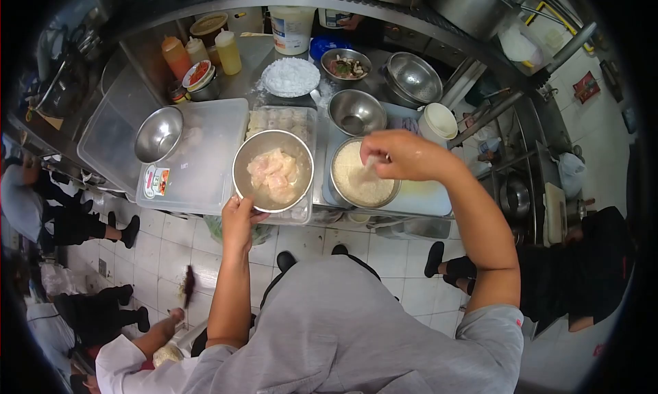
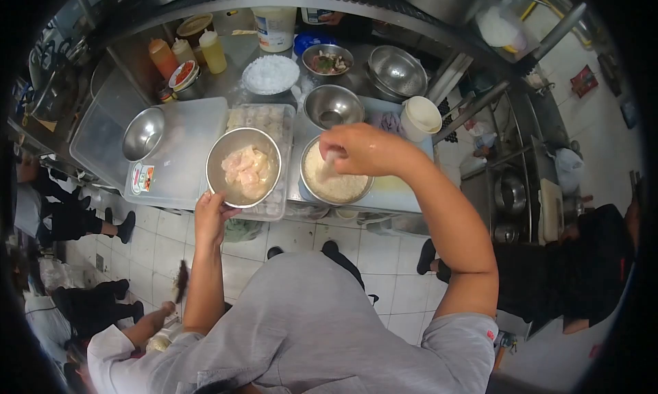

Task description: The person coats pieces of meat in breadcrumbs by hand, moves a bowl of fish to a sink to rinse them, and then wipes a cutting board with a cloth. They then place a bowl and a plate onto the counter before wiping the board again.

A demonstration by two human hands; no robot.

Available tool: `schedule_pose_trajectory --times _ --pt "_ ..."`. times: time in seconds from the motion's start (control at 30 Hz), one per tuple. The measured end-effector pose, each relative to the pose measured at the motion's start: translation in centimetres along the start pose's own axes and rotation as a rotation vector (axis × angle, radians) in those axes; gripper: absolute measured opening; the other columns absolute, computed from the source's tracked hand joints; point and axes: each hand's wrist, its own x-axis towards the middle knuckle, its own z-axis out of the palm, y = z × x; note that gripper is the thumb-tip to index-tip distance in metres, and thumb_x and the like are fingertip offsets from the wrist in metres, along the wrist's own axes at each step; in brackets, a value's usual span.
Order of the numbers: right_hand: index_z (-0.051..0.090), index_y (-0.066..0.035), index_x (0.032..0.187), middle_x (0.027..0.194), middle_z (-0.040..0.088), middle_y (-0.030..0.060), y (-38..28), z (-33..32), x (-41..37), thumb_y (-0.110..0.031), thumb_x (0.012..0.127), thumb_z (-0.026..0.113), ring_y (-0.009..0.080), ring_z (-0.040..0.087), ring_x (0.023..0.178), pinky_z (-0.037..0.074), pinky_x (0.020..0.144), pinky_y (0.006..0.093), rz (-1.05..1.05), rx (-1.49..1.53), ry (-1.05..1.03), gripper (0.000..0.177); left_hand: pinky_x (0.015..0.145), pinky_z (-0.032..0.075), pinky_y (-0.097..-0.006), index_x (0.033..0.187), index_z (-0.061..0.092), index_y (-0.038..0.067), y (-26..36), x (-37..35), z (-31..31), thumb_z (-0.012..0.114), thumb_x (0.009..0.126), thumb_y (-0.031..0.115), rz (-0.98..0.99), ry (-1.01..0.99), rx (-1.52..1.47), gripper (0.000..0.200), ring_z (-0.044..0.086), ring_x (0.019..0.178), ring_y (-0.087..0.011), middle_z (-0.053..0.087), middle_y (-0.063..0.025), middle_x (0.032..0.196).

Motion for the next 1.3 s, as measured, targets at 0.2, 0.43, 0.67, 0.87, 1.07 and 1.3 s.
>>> schedule_pose_trajectory --times 0.2,0.43,0.67,0.87,1.07,1.3 --pt "0.059 -0.006 0.099 0.094 0.059 0.0123 6.0 4.4 1.4 -0.012 0.075 0.058 0.0289 0.058 0.085 0.047 0.075 0.0382 0.145 -0.091 0.163 0.024 0.065 0.056 -0.0259 0.104 0.056 -0.001 -0.1 -1.5 -0.2 0.049 0.089 0.017 -0.018 0.020 0.023 0.024 0.064 0.073 -0.0129 0.065 -0.0087 0.090" --pt "0.057 -0.004 0.107 0.101 0.058 0.0132 7.2 5.3 -2.3 -0.015 0.074 0.069 0.0297 0.060 0.089 0.049 0.074 0.0386 0.215 -0.147 0.195 0.037 0.064 0.055 -0.0255 0.103 0.057 -0.001 0.0 -3.1 -0.3 0.048 0.089 0.016 -0.024 0.055 0.027 0.023 0.065 0.072 -0.0143 0.066 -0.0092 0.090" --pt "0.048 -0.001 0.116 0.112 0.054 0.0172 6.6 9.0 -1.8 -0.012 0.067 0.072 0.0357 0.055 0.103 0.047 0.085 0.0422 0.340 -0.263 0.208 0.055 0.063 0.056 -0.0266 0.101 0.056 -0.003 -0.7 -3.6 -1.2 0.048 0.089 0.015 -0.019 0.076 0.012 0.023 0.066 0.071 -0.0161 0.065 -0.0105 0.087" --pt "0.057 0.002 0.104 0.105 0.060 0.0219 7.2 6.4 -0.1 -0.011 0.068 0.072 0.0359 0.060 0.095 0.048 0.080 0.0414 0.396 -0.153 0.211 0.041 0.063 0.056 -0.0277 0.101 0.057 -0.001 -1.0 -3.4 -0.5 0.048 0.090 0.014 -0.045 0.058 0.014 0.021 0.066 0.072 -0.0162 0.065 -0.0107 0.087" --pt "0.060 0.000 0.100 0.100 0.061 0.0211 2.1 4.5 -0.9 -0.012 0.069 0.073 0.0369 0.062 0.085 0.050 0.074 0.0403 0.315 -0.054 0.273 0.036 0.065 0.057 -0.0290 0.102 0.058 0.000 -1.6 -3.4 -0.7 0.048 0.090 0.015 -0.060 0.024 0.010 0.021 0.066 0.073 -0.0162 0.066 -0.0105 0.088" --pt "0.051 0.000 0.096 0.098 0.053 0.0182 2.3 9.9 -1.2 -0.013 0.073 0.070 0.0393 0.059 0.089 0.049 0.075 0.0437 0.196 -0.099 0.361 0.033 0.064 0.057 -0.0271 0.100 0.056 0.000 -1.4 -3.5 -1.2 0.049 0.090 0.016 -0.062 0.044 0.033 0.019 0.065 0.070 -0.0144 0.065 -0.0094 0.087"
